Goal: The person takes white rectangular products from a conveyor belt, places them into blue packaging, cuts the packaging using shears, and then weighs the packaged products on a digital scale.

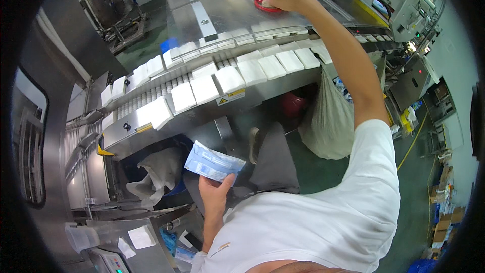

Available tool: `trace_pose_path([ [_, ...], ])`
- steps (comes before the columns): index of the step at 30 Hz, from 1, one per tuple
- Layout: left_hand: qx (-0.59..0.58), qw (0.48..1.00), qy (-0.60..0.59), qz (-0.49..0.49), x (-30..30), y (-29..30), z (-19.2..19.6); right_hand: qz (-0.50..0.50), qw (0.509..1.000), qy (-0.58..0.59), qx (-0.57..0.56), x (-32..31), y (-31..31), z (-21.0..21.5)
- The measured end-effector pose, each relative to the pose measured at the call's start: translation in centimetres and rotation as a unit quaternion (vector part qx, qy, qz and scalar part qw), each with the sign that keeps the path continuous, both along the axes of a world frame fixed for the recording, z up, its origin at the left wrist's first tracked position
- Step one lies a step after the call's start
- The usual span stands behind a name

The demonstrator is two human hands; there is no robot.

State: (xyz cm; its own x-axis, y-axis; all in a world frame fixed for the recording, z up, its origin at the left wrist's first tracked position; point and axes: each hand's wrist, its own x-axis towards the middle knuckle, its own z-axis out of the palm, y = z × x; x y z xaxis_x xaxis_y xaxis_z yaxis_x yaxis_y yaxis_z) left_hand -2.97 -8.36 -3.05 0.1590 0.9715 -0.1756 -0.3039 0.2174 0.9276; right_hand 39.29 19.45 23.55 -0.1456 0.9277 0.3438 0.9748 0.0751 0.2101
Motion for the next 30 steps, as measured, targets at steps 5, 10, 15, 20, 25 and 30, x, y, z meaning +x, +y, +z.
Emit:
trace_pose_path([
  [5, 0.009, 1.0, 0.013, -0.01, 0.3, 0.4, 0.9, 0.013, 0.999, -0.044, 0.004, 3.2, 4.9, -0.2],
  [10, 0.043, 0.998, 0.014, 0.039, -0.7, 1.1, 2.5, -0.025, 0.985, 0.172, -0.009, -4.9, -7.4, 5.2],
  [15, 0.037, 0.999, -0.013, 0.028, -0.2, 3.5, 3.6, 0.147, 0.864, 0.464, 0.13, -6.3, -22.8, -2.2],
  [20, 0.035, 0.999, -0.033, 0.019, -0.4, 4.4, 5.0, 0.145, 0.575, 0.754, -0.283, -11.3, -28.5, -16.4],
  [25, 0.076, 0.996, -0.049, 0.018, 0.6, 4.9, 5.3, 0.137, 0.537, 0.731, -0.398, -12.0, -29.3, -20.6],
  [30, 0.069, 0.997, -0.044, 0.004, 1.5, 5.0, 5.7, 0.092, 0.593, 0.692, -0.4, -12.3, -29.7, -20.5],
])
